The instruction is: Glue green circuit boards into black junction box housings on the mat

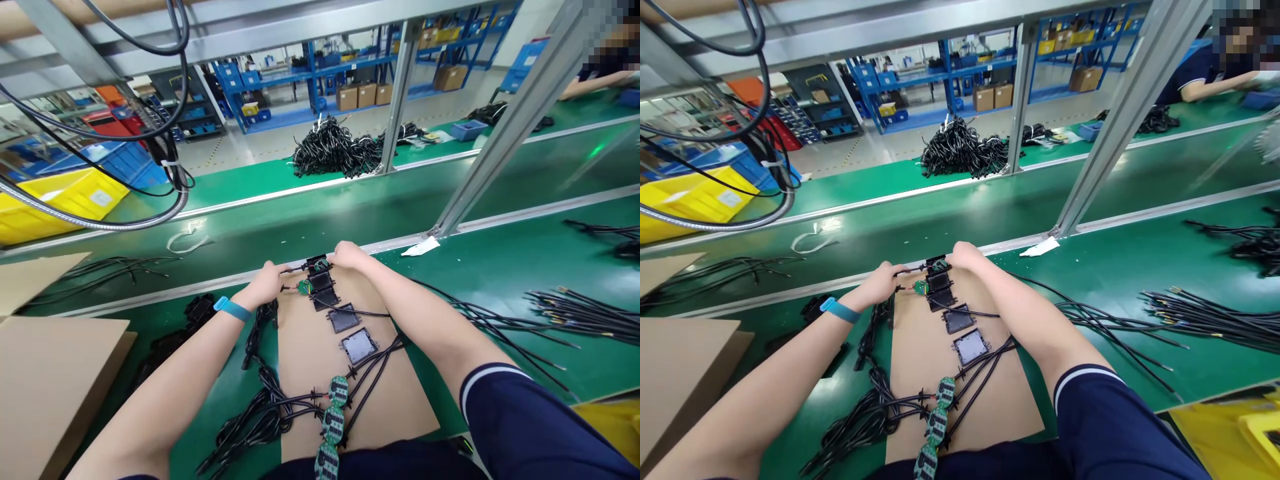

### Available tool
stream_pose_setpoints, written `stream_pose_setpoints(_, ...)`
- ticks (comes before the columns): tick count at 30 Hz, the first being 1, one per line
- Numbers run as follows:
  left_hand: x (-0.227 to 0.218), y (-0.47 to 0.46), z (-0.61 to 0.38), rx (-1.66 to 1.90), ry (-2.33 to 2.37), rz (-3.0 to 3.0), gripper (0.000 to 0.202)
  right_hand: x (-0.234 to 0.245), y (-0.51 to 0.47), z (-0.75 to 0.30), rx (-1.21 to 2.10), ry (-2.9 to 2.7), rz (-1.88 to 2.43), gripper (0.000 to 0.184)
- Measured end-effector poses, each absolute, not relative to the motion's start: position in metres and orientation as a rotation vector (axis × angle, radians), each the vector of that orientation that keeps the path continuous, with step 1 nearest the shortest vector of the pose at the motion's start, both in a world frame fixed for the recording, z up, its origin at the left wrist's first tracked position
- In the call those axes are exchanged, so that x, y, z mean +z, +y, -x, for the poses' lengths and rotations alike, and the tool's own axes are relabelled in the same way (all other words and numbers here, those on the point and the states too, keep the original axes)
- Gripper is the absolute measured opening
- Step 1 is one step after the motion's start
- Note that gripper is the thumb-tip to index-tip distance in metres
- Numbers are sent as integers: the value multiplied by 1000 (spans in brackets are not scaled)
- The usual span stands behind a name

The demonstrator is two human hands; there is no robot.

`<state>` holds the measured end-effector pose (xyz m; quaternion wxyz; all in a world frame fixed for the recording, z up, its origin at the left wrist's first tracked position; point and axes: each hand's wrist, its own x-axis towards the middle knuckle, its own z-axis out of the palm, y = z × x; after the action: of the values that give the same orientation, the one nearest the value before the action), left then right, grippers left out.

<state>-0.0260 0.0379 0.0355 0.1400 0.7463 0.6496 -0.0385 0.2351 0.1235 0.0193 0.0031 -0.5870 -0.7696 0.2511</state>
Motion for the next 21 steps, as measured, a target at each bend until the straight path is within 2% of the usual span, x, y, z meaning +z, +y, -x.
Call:
stream_pose_setpoints(4,36,21,23,-73,1915,-2262,51,29,129,-227,819,-2465,1883,33)
stream_pose_setpoints(7,36,9,16,129,1925,-2440,42,33,120,-229,756,-2475,1860,40)
stream_pose_setpoints(11,32,3,8,282,1599,-2451,30,36,81,-258,537,-2423,1811,49)
stream_pose_setpoints(14,28,1,7,216,1461,-2353,20,35,42,-305,564,-2538,1632,42)
stream_pose_setpoints(18,37,-11,7,353,1420,-2135,25,26,-1,-369,968,-2847,1441,23)
stream_pose_setpoints(21,60,-25,7,477,1424,-1961,28,24,-18,-397,923,-2679,1448,22)
